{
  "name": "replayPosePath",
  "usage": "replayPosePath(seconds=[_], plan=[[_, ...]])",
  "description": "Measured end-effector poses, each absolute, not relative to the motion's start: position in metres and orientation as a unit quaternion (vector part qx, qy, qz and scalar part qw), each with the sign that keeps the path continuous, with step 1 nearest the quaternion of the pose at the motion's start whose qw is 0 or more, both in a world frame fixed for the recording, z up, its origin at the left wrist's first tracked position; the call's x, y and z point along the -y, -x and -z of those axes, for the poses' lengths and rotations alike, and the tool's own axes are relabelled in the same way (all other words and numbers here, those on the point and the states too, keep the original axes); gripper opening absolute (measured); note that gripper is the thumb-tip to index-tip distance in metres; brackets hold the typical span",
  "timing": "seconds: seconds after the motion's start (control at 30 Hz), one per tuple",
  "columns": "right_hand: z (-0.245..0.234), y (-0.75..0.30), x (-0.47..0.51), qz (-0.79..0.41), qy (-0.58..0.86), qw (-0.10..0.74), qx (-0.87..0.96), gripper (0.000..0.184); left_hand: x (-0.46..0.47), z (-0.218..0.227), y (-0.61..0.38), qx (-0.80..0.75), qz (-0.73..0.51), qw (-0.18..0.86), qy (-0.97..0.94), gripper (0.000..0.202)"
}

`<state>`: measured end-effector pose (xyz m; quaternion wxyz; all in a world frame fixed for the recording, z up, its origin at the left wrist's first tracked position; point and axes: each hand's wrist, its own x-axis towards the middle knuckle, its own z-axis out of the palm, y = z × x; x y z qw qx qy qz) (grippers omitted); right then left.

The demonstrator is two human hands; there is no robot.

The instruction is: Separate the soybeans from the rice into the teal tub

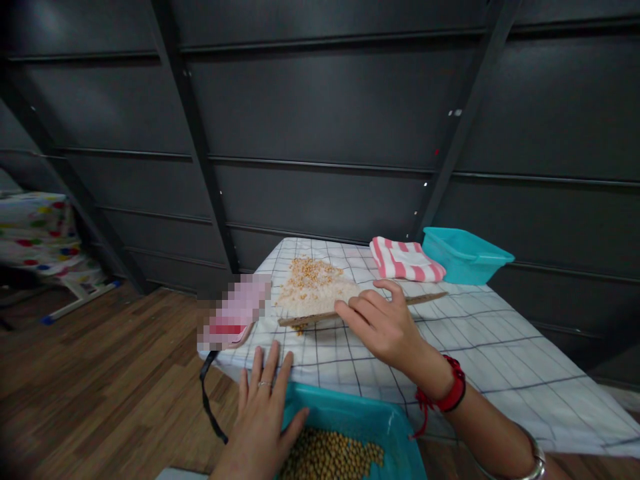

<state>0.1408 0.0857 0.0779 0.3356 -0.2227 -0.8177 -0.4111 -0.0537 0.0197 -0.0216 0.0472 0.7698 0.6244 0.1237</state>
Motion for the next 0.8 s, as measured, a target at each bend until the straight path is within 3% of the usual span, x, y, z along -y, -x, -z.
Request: replayPosePath(seconds=[0.8], plan=[[-0.081, -0.146, -0.065, 0.393, 0.239, 0.321, 0.828, 0.017, -0.020, 0.024, 0.054, -0.624, -0.132, 0.059, -0.768, 0.060]])
